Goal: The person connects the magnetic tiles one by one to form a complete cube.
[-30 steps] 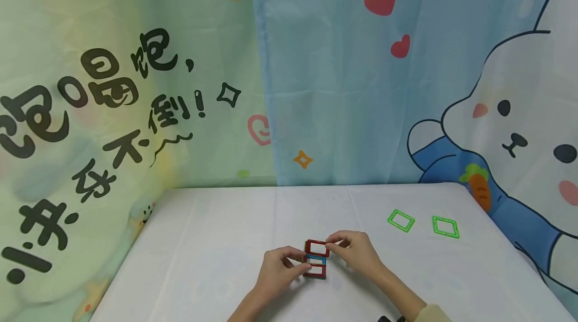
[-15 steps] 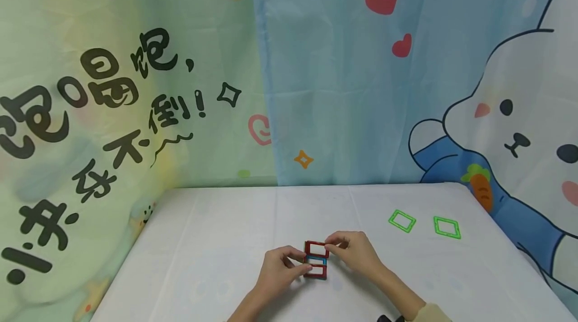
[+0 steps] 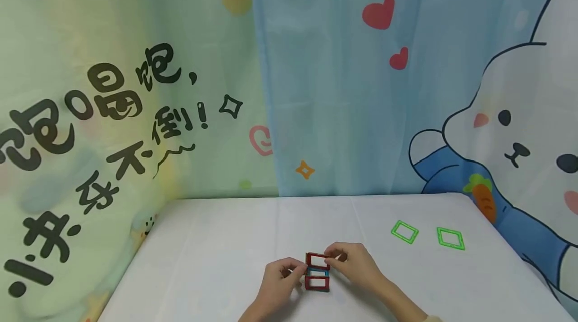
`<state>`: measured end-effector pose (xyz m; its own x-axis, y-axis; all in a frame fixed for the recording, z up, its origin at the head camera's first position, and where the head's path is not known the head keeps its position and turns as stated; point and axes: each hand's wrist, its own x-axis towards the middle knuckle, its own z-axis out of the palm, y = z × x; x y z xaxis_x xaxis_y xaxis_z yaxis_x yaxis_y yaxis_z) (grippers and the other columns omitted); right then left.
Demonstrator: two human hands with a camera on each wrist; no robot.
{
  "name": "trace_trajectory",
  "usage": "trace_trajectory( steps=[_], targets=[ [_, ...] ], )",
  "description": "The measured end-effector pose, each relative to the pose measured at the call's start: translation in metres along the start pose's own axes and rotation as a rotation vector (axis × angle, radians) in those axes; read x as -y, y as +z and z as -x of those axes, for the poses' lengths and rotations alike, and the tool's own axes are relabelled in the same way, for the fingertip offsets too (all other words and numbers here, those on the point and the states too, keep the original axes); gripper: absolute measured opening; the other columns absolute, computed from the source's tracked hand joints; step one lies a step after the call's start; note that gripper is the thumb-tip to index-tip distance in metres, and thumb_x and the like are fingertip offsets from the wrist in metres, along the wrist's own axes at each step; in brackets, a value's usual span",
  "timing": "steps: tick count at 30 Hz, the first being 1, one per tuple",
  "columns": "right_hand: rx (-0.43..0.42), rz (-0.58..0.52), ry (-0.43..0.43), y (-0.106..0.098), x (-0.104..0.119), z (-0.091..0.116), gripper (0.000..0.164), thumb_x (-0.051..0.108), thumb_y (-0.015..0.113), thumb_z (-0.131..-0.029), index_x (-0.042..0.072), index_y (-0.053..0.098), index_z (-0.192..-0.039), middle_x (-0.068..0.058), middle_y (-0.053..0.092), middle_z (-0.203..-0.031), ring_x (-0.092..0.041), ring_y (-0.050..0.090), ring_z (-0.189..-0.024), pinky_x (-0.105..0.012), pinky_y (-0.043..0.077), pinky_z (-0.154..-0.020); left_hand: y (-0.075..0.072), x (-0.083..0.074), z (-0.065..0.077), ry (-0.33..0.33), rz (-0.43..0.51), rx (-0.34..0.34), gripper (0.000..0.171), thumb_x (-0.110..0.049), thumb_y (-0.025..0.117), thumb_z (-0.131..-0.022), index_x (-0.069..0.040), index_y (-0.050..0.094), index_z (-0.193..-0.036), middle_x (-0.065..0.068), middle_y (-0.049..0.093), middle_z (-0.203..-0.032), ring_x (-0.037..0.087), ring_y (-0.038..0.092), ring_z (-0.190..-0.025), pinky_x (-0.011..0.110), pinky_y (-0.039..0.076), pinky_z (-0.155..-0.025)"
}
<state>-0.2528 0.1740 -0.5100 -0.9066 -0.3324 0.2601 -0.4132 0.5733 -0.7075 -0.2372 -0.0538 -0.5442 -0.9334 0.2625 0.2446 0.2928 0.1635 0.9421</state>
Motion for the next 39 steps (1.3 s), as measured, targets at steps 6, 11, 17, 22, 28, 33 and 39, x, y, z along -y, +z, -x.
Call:
trace_trajectory(
  steps=[6,11,17,22,28,33,39],
  targets=[
    [-0.006,0.042,0.035,-0.004,0.006,0.004,0.023,0.012,0.077,-0.083,0.01,0.069,-0.104,0.002,0.07,-0.091,-0.008,0.061,-0.069,-0.025,0.049,-0.06,-0.009,-0.007,-0.011,0.054,-0.005,-0.138,0.021,-0.013,0.061,-0.097,0.005,0.071,-0.09,0.011,0.069,-0.082,0.022,0.065,-0.063,0.027,0.054,-0.059],
    [-0.036,0.132,0.073,-0.011,0.018,0.015,0.018,0.014,0.079,-0.082,0.012,0.07,-0.097,0.003,0.069,-0.089,-0.005,0.056,-0.067,-0.024,0.047,-0.061,-0.017,-0.017,-0.024,0.011,-0.162,-0.037,0.02,-0.018,0.066,-0.094,0.0,0.074,-0.098,0.002,0.072,-0.091,0.008,0.062,-0.064,0.024,0.051,-0.059],
    [0.081,-0.027,0.009,-0.019,0.032,0.02,0.006,0.02,0.071,-0.09,0.015,0.069,-0.089,0.007,0.066,-0.082,-0.009,0.057,-0.063,-0.026,0.048,-0.057,-0.016,-0.037,-0.052,0.003,-0.327,0.122,0.023,-0.027,0.067,-0.093,-0.009,0.076,-0.102,-0.004,0.072,-0.099,0.007,0.063,-0.074,0.026,0.051,-0.063],
    [0.267,-0.201,0.046,-0.013,0.03,0.031,0.013,0.017,0.072,-0.089,0.006,0.067,-0.095,-0.001,0.068,-0.087,-0.011,0.064,-0.068,-0.025,0.051,-0.057,-0.006,-0.041,-0.054,-0.043,-0.404,0.249,0.018,-0.025,0.074,-0.087,-0.01,0.078,-0.096,-0.007,0.072,-0.092,0.003,0.062,-0.07,0.023,0.05,-0.06],
    [0.287,-0.208,0.072,-0.003,0.022,0.042,0.022,0.007,0.079,-0.08,0.003,0.065,-0.098,-0.004,0.069,-0.087,-0.011,0.065,-0.076,-0.025,0.053,-0.061,0.003,-0.036,-0.052,-0.028,-0.456,0.282,0.011,-0.02,0.074,-0.087,-0.011,0.078,-0.092,-0.01,0.071,-0.083,0.0,0.057,-0.065,0.021,0.047,-0.055],
    [0.224,-0.074,0.027,0.004,0.024,0.043,0.024,0.008,0.082,-0.076,0.006,0.066,-0.094,0.002,0.068,-0.081,-0.005,0.061,-0.071,-0.024,0.052,-0.062,0.005,-0.032,-0.051,-0.022,-0.479,0.241,0.011,-0.023,0.074,-0.087,-0.013,0.079,-0.09,-0.012,0.07,-0.081,-0.001,0.056,-0.063,0.021,0.046,-0.053],
    [0.168,0.154,0.004,0.013,0.032,0.038,0.02,0.008,0.083,-0.07,0.013,0.067,-0.082,0.012,0.062,-0.071,-0.002,0.052,-0.064,-0.025,0.045,-0.057,0.002,-0.031,-0.05,0.018,-0.49,0.206,0.01,-0.021,0.074,-0.087,-0.013,0.079,-0.089,-0.011,0.071,-0.081,-0.002,0.056,-0.062,0.02,0.046,-0.053]
  ],
)
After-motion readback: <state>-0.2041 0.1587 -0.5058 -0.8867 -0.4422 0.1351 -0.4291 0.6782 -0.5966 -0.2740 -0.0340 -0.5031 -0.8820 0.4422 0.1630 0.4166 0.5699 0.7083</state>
